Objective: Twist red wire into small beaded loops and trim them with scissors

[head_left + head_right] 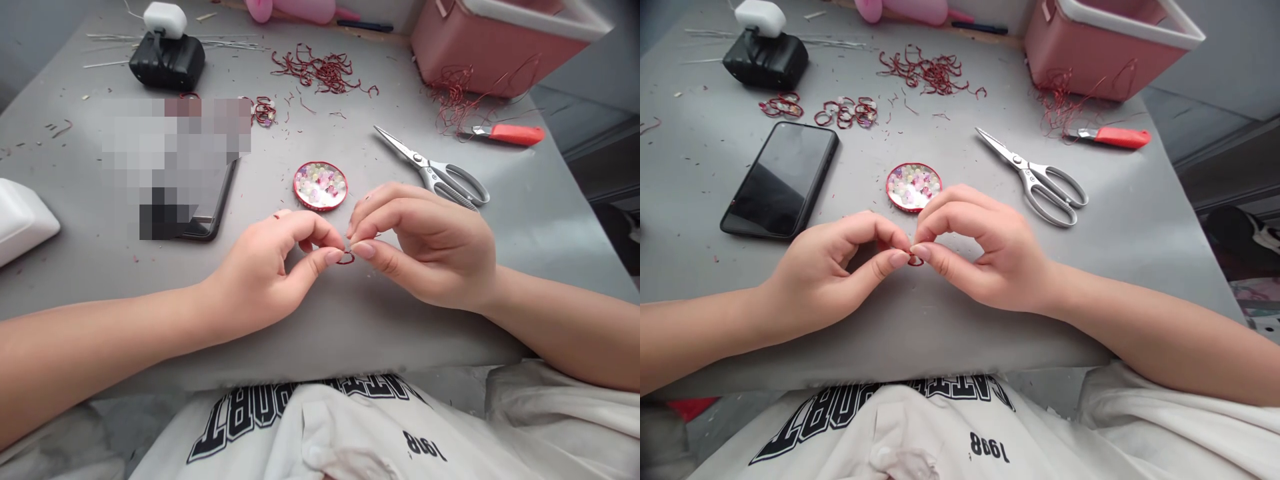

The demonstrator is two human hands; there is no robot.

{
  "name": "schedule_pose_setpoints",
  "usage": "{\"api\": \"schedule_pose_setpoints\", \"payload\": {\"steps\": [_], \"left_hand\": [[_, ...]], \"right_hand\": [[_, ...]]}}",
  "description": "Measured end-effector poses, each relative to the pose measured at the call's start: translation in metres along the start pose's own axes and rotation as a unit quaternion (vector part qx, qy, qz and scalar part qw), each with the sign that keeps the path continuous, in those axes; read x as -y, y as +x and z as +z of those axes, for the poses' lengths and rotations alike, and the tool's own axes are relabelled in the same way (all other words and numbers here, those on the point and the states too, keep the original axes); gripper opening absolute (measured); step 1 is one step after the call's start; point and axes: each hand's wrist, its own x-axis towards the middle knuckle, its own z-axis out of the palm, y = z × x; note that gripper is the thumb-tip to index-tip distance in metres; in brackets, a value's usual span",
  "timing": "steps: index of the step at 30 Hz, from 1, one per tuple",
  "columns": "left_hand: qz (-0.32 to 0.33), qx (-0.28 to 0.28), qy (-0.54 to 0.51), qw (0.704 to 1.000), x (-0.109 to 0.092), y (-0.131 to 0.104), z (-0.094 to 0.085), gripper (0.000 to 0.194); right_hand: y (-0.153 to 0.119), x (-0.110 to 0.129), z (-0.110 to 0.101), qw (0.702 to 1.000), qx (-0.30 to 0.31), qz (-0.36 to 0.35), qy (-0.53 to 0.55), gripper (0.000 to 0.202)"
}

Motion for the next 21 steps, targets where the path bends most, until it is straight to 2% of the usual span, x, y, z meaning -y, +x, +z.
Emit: {"api": "schedule_pose_setpoints", "payload": {"steps": [4, 9, 14, 17, 21], "left_hand": [[-0.012, -0.007, -0.004, 1.0, -0.0001, 0.0011, -0.0001, 0.007], [0.062, -0.025, 0.09, 0.994, 0.0015, -0.0017, -0.0006, 0.013], [0.101, -0.051, 0.158, 0.981, 0.0028, -0.0029, -0.0007, 0.016], [0.104, -0.056, 0.174, 0.978, 0.0026, -0.003, -0.0006, 0.018], [0.113, -0.049, 0.177, 0.976, 0.0025, -0.0035, -0.0014, 0.017]], "right_hand": [[-0.0004, -0.0004, -0.001, 1.0, 0.019, 0.003, -0.003, 0.006], [-0.0017, 0.0037, -0.0031, 0.996, 0.064, 0.065, -0.001, 0.012], [-0.0031, 0.002, -0.0012, 0.995, 0.065, 0.066, -0.031, 0.011], [-0.0014, 0.0, -0.0001, 0.995, 0.076, 0.07, -0.001, 0.013], [0.002, -0.0017, -0.0003, 0.98, 0.117, 0.127, 0.094, 0.018]]}}
